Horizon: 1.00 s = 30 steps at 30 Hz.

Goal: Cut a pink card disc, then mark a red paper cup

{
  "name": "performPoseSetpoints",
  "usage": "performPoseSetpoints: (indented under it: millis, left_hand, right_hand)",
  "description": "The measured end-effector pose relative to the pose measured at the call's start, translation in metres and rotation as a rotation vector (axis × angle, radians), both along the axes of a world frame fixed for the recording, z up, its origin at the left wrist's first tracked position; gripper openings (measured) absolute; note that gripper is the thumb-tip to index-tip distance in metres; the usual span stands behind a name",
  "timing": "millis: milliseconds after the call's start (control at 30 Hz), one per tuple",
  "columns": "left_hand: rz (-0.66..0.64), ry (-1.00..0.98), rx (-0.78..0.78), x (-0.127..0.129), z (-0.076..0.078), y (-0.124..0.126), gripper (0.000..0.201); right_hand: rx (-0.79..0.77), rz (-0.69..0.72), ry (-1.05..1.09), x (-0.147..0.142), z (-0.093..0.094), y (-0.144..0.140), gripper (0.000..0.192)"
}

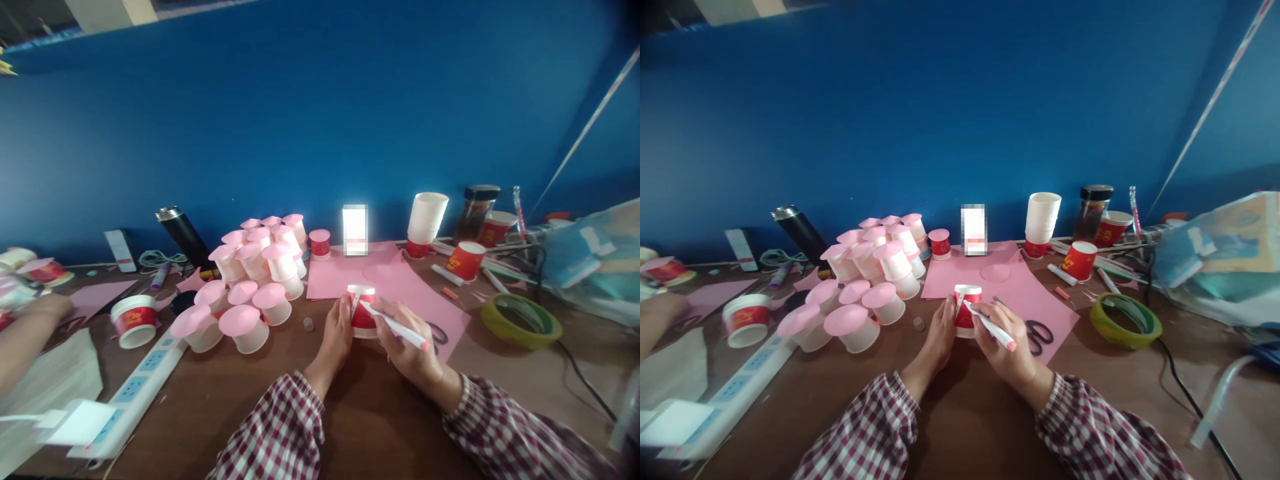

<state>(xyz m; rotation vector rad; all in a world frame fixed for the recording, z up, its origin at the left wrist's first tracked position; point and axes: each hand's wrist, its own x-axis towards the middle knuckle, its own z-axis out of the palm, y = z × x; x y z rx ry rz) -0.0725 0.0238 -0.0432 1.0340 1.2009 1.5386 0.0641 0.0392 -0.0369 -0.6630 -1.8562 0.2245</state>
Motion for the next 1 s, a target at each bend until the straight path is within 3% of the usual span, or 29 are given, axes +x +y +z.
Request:
performPoseSetpoints:
  millis: [333,633,800,1000]
  left_hand:
    - [0.012,0.042,-0.007,0.0,0.007,-0.003,0.043]
    - [0.022,-0.056,-0.056,-0.003,0.007,-0.001,0.047]
    - [-0.031,-0.143,-0.058,-0.001,0.016,-0.003,0.05]
    - [-0.005,-0.097,-0.132,-0.001,0.029,-0.007,0.044]
  right_hand:
    - [0.008,0.0,-0.031,0.0,0.003,-0.002,0.014]
    - [0.005,0.003,0.019,0.0,0.006,-0.004,0.011]
    - [-0.071,-0.022,0.031,0.001,0.008,-0.005,0.01]
    - [-0.09,-0.024,0.021,0.001,0.009,-0.005,0.011]
